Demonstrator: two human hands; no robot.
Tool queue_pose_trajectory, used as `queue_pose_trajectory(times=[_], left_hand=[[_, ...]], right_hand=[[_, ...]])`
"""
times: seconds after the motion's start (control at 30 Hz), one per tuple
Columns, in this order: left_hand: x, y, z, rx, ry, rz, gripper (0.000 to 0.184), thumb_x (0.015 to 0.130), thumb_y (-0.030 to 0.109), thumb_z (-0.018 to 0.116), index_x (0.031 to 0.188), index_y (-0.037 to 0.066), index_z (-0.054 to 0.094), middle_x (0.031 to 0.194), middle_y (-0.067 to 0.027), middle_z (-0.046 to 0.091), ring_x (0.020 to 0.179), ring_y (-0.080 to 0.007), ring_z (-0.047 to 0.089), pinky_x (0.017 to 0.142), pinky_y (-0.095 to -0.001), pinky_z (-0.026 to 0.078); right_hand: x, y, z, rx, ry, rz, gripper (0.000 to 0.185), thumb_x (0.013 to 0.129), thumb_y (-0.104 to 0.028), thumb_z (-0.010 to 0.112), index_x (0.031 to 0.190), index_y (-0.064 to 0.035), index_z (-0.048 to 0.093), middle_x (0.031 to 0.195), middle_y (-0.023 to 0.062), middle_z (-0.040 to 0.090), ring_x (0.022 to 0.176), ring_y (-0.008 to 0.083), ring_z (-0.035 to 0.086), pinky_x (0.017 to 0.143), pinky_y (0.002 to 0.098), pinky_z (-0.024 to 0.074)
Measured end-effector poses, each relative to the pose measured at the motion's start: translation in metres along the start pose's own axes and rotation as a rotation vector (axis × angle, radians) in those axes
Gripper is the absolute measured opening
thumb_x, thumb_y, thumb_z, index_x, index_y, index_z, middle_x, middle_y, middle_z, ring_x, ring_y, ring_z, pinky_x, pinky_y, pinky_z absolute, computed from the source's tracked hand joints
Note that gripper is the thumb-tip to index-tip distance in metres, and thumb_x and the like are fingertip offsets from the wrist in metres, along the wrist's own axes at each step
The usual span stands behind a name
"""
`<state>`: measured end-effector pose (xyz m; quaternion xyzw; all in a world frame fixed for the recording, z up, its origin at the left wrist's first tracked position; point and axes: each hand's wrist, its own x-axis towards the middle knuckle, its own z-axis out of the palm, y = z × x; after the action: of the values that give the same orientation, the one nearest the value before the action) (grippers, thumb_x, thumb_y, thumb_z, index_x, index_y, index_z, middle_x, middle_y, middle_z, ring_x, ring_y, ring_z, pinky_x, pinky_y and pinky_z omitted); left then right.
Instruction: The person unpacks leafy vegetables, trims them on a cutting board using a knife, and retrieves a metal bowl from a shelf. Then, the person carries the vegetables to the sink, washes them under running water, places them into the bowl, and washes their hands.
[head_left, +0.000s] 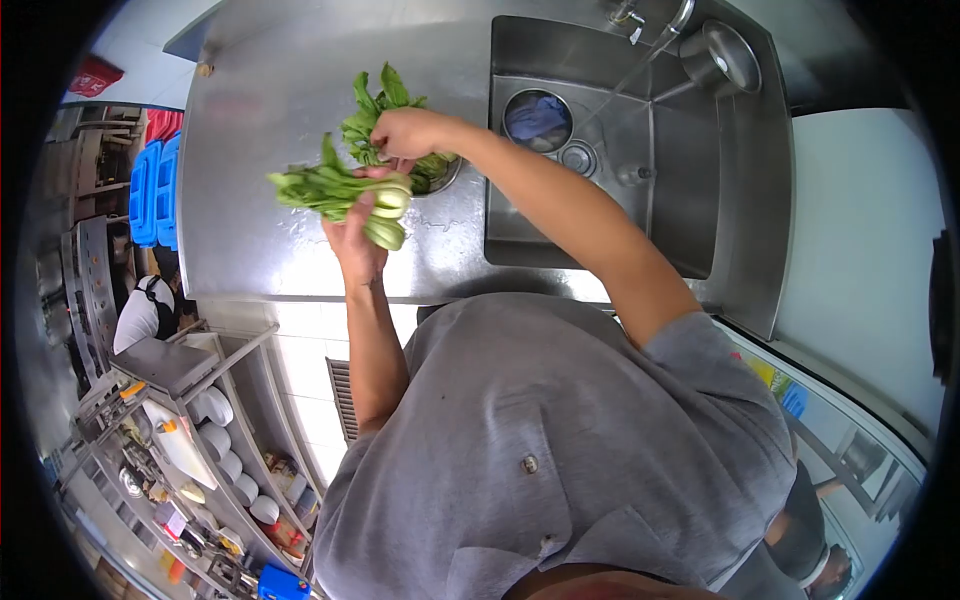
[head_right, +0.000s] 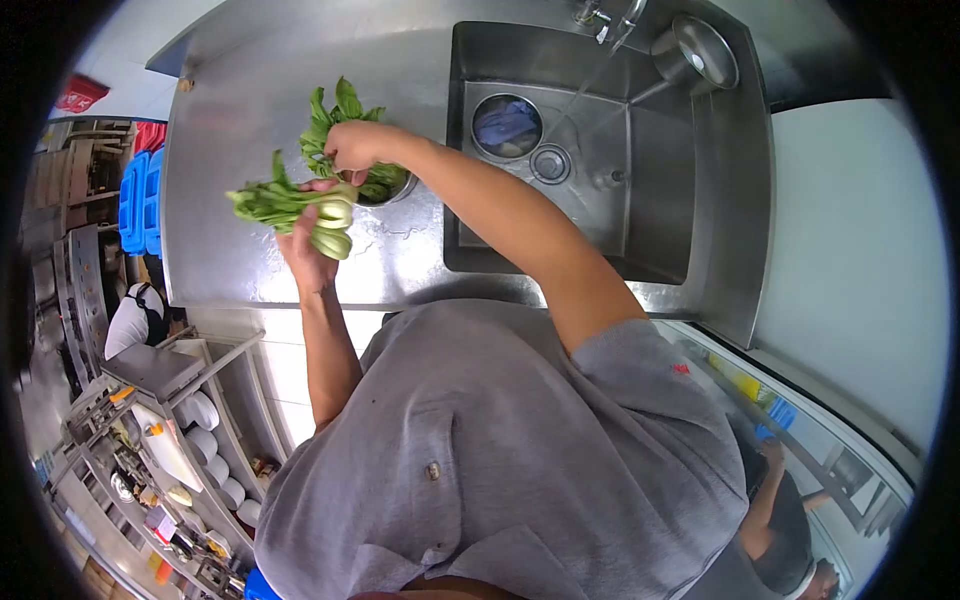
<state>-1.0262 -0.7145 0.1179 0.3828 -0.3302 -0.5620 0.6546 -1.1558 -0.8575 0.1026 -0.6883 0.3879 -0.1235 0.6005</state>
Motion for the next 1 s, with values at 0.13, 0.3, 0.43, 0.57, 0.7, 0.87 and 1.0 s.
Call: queue_pose_trajectory(times=[0.13,0.3,0.43,0.57,0.7,0.87,1.0], left_hand=[[0.012,-0.018,0.018,0.211,-0.135,-0.132,0.027,0.084,-0.002,0.065,0.111,-0.003,0.062,0.104,-0.0109,0.069,0.094,-0.0187,0.065,0.086,-0.0322,0.052],[0.042,-0.026,0.019,0.45,-0.323,-0.115,0.023,0.086,0.0,0.067,0.109,-0.003,0.066,0.105,-0.0091,0.071,0.095,-0.0155,0.064,0.086,-0.0304,0.051],[0.059,-0.029,0.01,0.636,-0.38,-0.141,0.023,0.086,0.002,0.071,0.108,-0.003,0.066,0.101,-0.0084,0.072,0.089,-0.0144,0.065,0.082,-0.0291,0.052],[0.074,-0.039,-0.001,0.757,-0.421,-0.051,0.025,0.086,0.006,0.073,0.108,-0.004,0.066,0.099,-0.0089,0.072,0.088,-0.0144,0.066,0.081,-0.0296,0.053],[0.087,-0.045,-0.01,0.695,-0.186,-0.036,0.031,0.085,0.009,0.077,0.109,-0.006,0.063,0.098,-0.0111,0.072,0.088,-0.014,0.065,0.079,-0.0301,0.053],[0.081,-0.045,0.016,0.811,0.122,0.345,0.036,0.082,0.012,0.081,0.107,-0.005,0.061,0.095,-0.0116,0.07,0.082,-0.0149,0.065,0.075,-0.0308,0.053],[0.088,-0.058,0.013,0.888,0.292,0.295,0.039,0.083,0.021,0.082,0.101,-0.004,0.059,0.091,-0.0139,0.067,0.084,-0.0191,0.062,0.078,-0.0339,0.051]], right_hand=[[0.025,0.017,-0.012,0.017,-0.27,0.007,0.007,0.08,0.006,0.058,0.08,0.0019,0.064,0.066,0.0089,0.062,0.048,0.0157,0.059,0.042,0.0328,0.0511],[0.018,0.025,-0.027,0.22,-0.287,-0.032,0.009,0.076,0.004,0.058,0.075,-0.0032,0.062,0.056,0.0047,0.051,0.035,0.0133,0.047,0.029,0.032,0.0317],[0.021,0.036,-0.033,0.248,-0.259,-0.003,0.009,0.082,0.001,0.055,0.081,-0.0036,0.063,0.064,0.0012,0.059,0.053,0.0095,0.058,0.04,0.0264,0.0414],[0.002,0.033,-0.027,0.576,-0.037,0.015,0.01,0.085,-0.001,0.056,0.092,-0.0014,0.063,0.07,0.0025,0.063,0.06,0.0117,0.061,0.046,0.0269,0.045],[-0.029,0.028,-0.023,0.613,0.44,-0.138,0.011,0.092,-0.008,0.058,0.099,-0.0004,0.062,0.076,0.0048,0.066,0.064,0.0138,0.062,0.054,0.0276,0.0481],[-0.052,0.033,-0.002,-0.226,0.468,-0.163,0.023,0.085,-0.019,0.072,0.098,-0.0028,0.063,0.076,0.0119,0.069,0.063,0.0245,0.067,0.059,0.0353,0.0515],[-0.053,0.02,0.021,-0.381,0.543,-0.038,0.05,0.075,-0.022,0.08,0.116,-0.0068,0.057,0.098,0.017,0.067,0.091,0.0343,0.068,0.075,0.0454,0.0519]])
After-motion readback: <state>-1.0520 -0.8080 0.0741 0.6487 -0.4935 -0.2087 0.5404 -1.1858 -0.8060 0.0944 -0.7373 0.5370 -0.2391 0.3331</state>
